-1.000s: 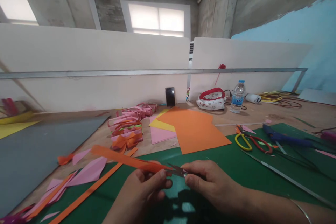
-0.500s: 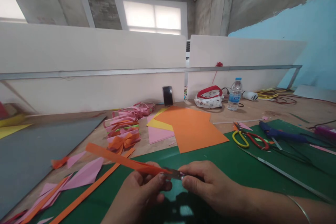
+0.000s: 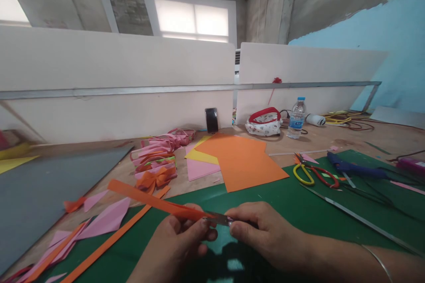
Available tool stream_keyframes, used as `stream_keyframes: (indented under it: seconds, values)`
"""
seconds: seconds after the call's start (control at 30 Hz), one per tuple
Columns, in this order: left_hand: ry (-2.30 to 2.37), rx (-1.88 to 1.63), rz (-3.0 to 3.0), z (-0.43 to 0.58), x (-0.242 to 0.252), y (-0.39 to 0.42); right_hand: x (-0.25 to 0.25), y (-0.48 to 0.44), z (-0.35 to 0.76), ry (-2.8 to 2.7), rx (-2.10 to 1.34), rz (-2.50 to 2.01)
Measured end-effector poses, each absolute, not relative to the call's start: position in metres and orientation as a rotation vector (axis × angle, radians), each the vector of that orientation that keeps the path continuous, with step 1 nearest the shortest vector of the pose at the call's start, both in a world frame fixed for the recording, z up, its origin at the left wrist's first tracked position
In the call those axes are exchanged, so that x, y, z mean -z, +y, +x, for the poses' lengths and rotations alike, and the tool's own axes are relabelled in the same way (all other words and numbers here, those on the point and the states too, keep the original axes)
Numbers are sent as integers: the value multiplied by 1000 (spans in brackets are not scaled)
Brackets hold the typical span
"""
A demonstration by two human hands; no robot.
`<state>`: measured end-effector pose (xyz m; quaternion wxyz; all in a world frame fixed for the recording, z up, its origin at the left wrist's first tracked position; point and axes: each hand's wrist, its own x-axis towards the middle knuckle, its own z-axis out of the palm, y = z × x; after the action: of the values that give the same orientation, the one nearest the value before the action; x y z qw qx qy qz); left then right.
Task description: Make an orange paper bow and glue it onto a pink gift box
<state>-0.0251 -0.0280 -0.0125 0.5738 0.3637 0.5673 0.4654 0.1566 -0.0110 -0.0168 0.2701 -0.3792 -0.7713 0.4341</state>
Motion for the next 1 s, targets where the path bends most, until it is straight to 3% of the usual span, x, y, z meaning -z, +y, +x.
stream_keyframes:
  seconds: [1.0]
  values:
    - [1262, -1105, 766, -27, 16, -27, 20, -7, 158, -2034, -1164, -984]
